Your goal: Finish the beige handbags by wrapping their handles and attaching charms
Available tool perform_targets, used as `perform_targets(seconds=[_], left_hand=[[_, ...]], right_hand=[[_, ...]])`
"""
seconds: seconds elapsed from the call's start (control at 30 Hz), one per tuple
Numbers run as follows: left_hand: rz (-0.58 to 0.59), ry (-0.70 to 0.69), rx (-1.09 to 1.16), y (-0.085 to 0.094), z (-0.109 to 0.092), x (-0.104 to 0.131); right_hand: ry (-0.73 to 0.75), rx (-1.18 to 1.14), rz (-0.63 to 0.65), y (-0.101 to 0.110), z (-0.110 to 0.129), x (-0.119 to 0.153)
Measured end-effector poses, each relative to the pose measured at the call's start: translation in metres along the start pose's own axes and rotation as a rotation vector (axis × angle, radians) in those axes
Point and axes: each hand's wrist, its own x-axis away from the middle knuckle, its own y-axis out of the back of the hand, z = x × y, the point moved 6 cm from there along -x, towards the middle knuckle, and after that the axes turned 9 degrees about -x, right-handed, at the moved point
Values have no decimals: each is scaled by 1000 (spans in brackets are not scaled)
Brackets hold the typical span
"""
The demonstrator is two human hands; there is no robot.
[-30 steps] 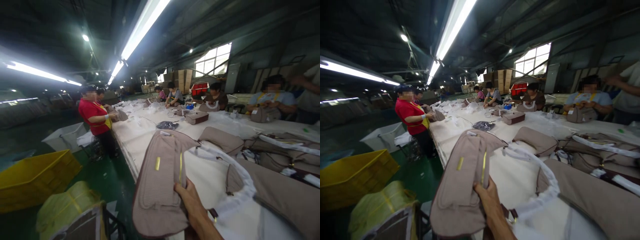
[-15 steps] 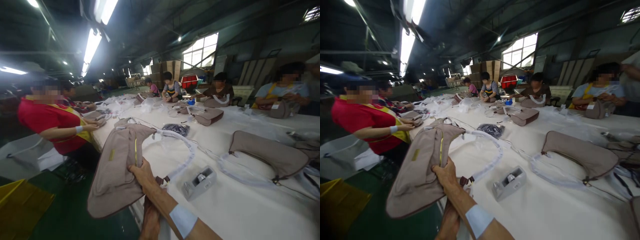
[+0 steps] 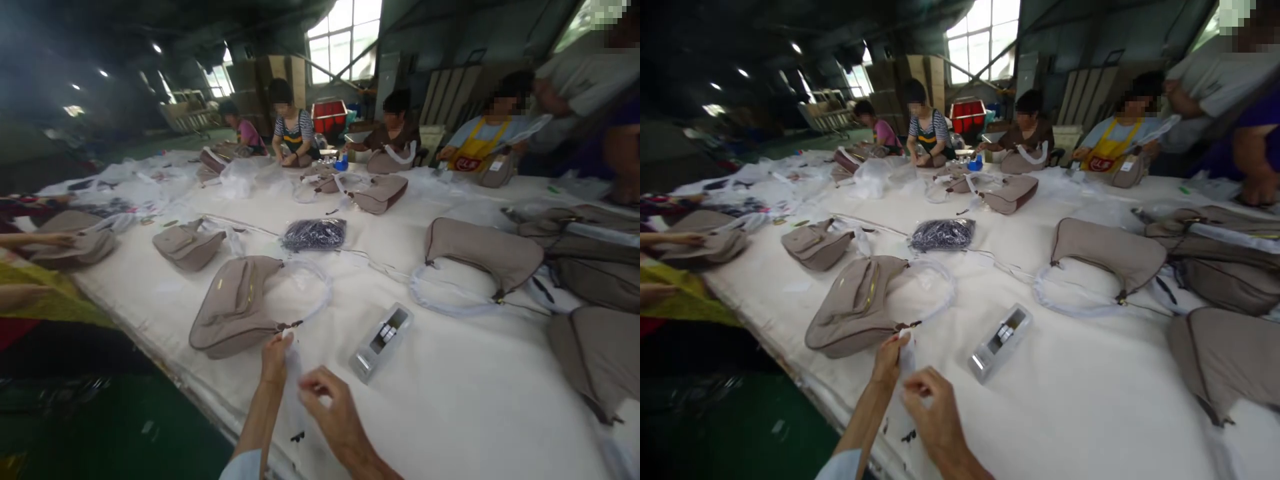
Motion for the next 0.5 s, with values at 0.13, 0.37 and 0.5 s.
perform_targets(seconds=[0.13,0.37,0.5], left_hand=[[62,135,-46,-12,27,-15],[293,323,-32,-20,64,-35],[413,376,-79,-14,67,-43]], right_hand=[[-315,-92,-510,101,-71,57],[-487,-451,-1011,80,-102,55],[-372,-483,-1301,62,-97,48]])
